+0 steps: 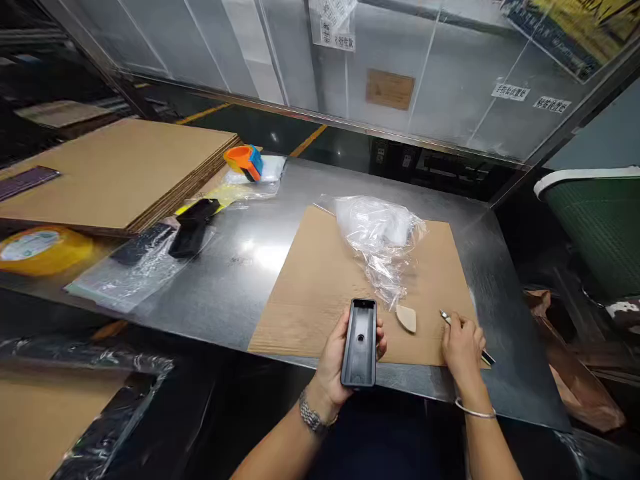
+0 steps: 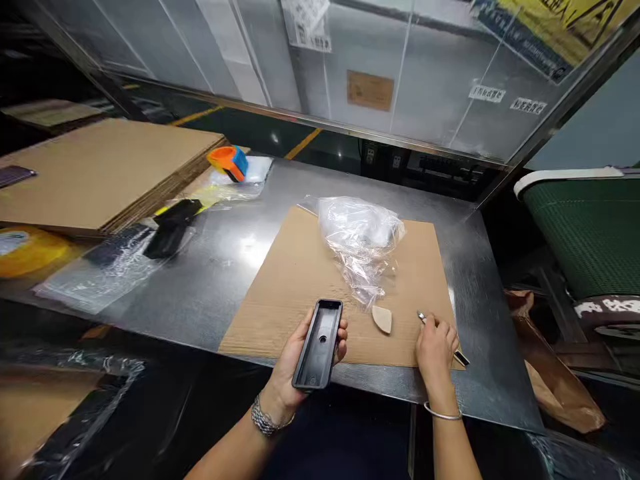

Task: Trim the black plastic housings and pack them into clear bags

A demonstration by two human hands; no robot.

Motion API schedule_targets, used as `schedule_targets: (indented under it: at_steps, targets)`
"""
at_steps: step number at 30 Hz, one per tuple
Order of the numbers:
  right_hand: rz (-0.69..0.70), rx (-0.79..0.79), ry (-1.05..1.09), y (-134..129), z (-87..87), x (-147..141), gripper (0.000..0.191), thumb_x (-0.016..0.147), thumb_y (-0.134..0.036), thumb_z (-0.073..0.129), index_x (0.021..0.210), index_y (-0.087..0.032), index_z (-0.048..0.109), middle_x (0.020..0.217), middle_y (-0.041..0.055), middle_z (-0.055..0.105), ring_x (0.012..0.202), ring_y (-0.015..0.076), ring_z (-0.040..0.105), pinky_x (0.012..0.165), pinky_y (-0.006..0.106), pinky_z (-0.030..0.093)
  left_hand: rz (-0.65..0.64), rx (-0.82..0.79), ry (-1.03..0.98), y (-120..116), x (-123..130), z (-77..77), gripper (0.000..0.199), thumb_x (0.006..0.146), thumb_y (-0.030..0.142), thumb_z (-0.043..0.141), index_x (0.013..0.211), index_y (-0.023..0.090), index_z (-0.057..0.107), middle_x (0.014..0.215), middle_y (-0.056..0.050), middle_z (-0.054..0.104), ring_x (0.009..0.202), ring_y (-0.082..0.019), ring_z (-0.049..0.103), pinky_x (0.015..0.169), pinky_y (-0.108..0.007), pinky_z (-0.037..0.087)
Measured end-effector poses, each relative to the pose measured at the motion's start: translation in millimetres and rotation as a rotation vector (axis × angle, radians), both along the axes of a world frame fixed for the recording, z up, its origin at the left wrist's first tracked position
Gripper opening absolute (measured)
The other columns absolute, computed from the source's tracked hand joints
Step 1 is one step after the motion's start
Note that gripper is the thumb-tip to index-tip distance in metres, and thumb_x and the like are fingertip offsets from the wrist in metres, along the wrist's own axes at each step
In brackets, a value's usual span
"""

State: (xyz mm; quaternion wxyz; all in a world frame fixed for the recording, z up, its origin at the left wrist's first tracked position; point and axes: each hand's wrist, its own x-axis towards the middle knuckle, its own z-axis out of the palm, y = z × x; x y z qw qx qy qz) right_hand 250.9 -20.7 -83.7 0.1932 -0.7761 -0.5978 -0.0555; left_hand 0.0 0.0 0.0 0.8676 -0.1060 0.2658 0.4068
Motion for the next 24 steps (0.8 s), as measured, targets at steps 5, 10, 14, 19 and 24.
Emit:
schedule_targets:
  at_steps: [5,10,14,19,24]
  targets:
    - [0.146,0.029,0.065,-13.5,14.8,-32.9,0.033,0.089,-0.026,0.039,0.113,-0.011,0.057,0.1,0.0149,0.058,0.098,0.0274,0.05,0.084,0.047,0.042,-0.054,0.053,-0.036,-2.4,6.6,4.6,0.052,0.089,0.047,0.038,0.088,0.001,0.062,0.081,-0.012,0.062,0.068,-0.013,0.059,0.065,-0.024,0.053]
    - [0.41,0.041,0.579,-37.8,53.8,-81.3,0.031,0.092,-0.029,0.037,0.119,-0.02,0.051,0.111,0.0088,0.057,0.103,0.0198,0.054,0.087,0.034,0.047,-0.009,0.164,0.144,-9.7,13.0,3.0,0.033,0.085,0.037,0.051,0.107,0.013,0.06,0.084,-0.007,0.065,0.069,-0.013,0.062,0.063,-0.024,0.051]
    - [0.59,-0.089,0.656,-53.4,67.4,-112.8,0.062,0.086,-0.043,0.048,0.138,-0.016,0.03,0.137,0.015,0.039,0.122,0.0289,0.042,0.094,0.042,0.044,0.086,0.346,0.43,-15.5,19.3,-2.6,0.051,0.076,0.025,0.063,0.125,0.026,0.048,0.098,-0.003,0.065,0.084,-0.014,0.063,0.079,-0.024,0.048]
    - [0.542,-0.237,0.853,-57.6,51.7,-116.0,0.042,0.09,-0.037,0.043,0.129,-0.022,0.046,0.127,0.0103,0.053,0.114,0.0255,0.052,0.095,0.042,0.043,0.46,0.683,1.112,-17.7,10.9,-15.1,0.055,0.086,0.031,0.05,0.137,0.031,0.029,0.132,-0.004,0.046,0.12,-0.021,0.044,0.098,-0.033,0.037]
    - [0.354,-0.186,1.429,-56.3,26.9,-104.7,0.046,0.093,-0.048,0.028,0.131,-0.025,0.041,0.131,0.0081,0.049,0.119,0.0221,0.048,0.097,0.041,0.041,0.177,1.28,1.319,-10.0,0.2,-18.5,0.051,0.081,0.033,0.055,0.13,0.027,0.044,0.119,-0.011,0.055,0.101,-0.025,0.055,0.086,-0.039,0.046]
